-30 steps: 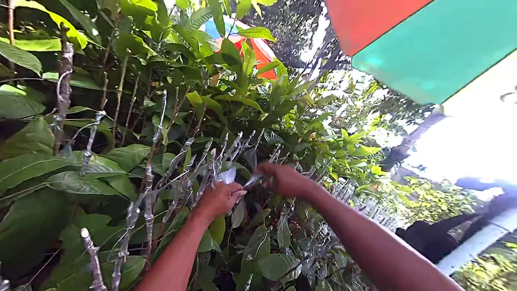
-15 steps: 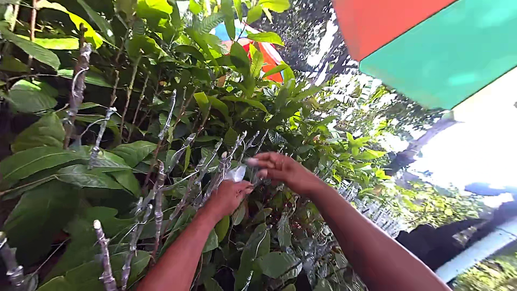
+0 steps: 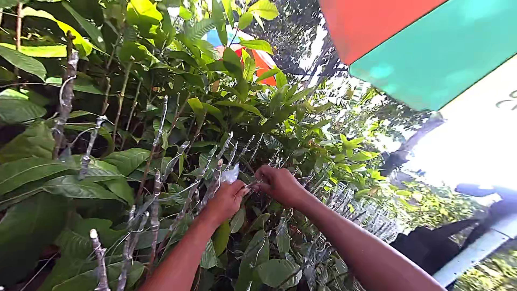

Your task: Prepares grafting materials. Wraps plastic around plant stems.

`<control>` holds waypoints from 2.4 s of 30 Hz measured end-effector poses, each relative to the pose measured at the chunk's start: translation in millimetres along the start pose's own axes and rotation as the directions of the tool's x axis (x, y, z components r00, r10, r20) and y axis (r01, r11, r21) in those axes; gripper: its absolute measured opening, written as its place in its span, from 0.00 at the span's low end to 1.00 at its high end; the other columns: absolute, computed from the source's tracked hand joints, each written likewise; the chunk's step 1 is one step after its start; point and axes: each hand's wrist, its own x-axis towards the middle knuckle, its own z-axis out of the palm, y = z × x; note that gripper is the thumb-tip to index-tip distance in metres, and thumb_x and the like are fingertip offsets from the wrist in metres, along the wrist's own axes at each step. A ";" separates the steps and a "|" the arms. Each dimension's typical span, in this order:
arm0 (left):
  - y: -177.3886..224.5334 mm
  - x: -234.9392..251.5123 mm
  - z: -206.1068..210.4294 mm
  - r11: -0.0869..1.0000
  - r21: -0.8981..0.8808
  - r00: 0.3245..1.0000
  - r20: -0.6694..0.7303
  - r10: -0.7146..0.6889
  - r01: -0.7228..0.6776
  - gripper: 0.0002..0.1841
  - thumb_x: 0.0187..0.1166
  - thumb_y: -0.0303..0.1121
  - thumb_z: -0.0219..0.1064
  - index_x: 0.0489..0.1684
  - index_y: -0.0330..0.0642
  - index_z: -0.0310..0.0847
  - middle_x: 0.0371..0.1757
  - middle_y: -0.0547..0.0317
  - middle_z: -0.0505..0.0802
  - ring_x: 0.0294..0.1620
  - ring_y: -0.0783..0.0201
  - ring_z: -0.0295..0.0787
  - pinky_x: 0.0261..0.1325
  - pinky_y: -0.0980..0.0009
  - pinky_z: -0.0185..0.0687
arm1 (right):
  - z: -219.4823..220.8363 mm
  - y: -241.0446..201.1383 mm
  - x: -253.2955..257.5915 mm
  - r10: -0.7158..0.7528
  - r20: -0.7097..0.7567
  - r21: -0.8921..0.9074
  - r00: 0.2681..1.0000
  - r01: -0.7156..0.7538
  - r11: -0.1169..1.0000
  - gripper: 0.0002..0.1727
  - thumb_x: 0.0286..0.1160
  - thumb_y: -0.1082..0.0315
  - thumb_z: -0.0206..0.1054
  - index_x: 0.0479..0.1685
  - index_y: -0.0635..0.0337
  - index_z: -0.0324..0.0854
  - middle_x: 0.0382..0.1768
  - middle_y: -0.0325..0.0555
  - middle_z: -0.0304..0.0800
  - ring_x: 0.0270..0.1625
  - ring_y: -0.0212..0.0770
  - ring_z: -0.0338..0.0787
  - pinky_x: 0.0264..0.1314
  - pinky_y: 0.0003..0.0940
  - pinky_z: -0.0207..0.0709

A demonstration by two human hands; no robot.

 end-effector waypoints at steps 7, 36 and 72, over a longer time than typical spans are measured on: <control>-6.2 5.7 -7.5 0.987 -0.149 0.996 -0.052 -0.066 0.058 0.16 0.87 0.38 0.61 0.61 0.39 0.90 0.38 0.49 0.94 0.35 0.56 0.90 0.47 0.55 0.85 | -31.7 -2.7 -37.1 -0.103 -0.015 0.454 0.995 0.098 0.885 0.16 0.78 0.61 0.71 0.62 0.53 0.84 0.26 0.29 0.79 0.23 0.23 0.74 0.28 0.21 0.71; -11.7 7.0 -9.3 0.801 -0.566 0.969 -0.014 -0.246 0.195 0.07 0.79 0.32 0.71 0.45 0.38 0.89 0.36 0.65 0.91 0.26 0.78 0.81 0.31 0.81 0.79 | 15.4 -8.0 31.4 -0.255 -0.097 -0.320 0.962 0.213 0.923 0.09 0.81 0.69 0.63 0.51 0.56 0.89 0.57 0.55 0.86 0.55 0.62 0.89 0.48 0.64 0.84; -27.2 10.9 -18.1 0.641 -0.749 0.969 0.004 -0.247 0.166 0.07 0.78 0.21 0.69 0.49 0.33 0.83 0.40 0.56 0.91 0.31 0.68 0.89 0.39 0.73 0.89 | 30.8 9.3 19.5 -0.230 -0.253 -0.217 0.940 0.176 0.960 0.15 0.87 0.63 0.58 0.41 0.63 0.86 0.42 0.54 0.89 0.43 0.57 0.92 0.43 0.60 0.85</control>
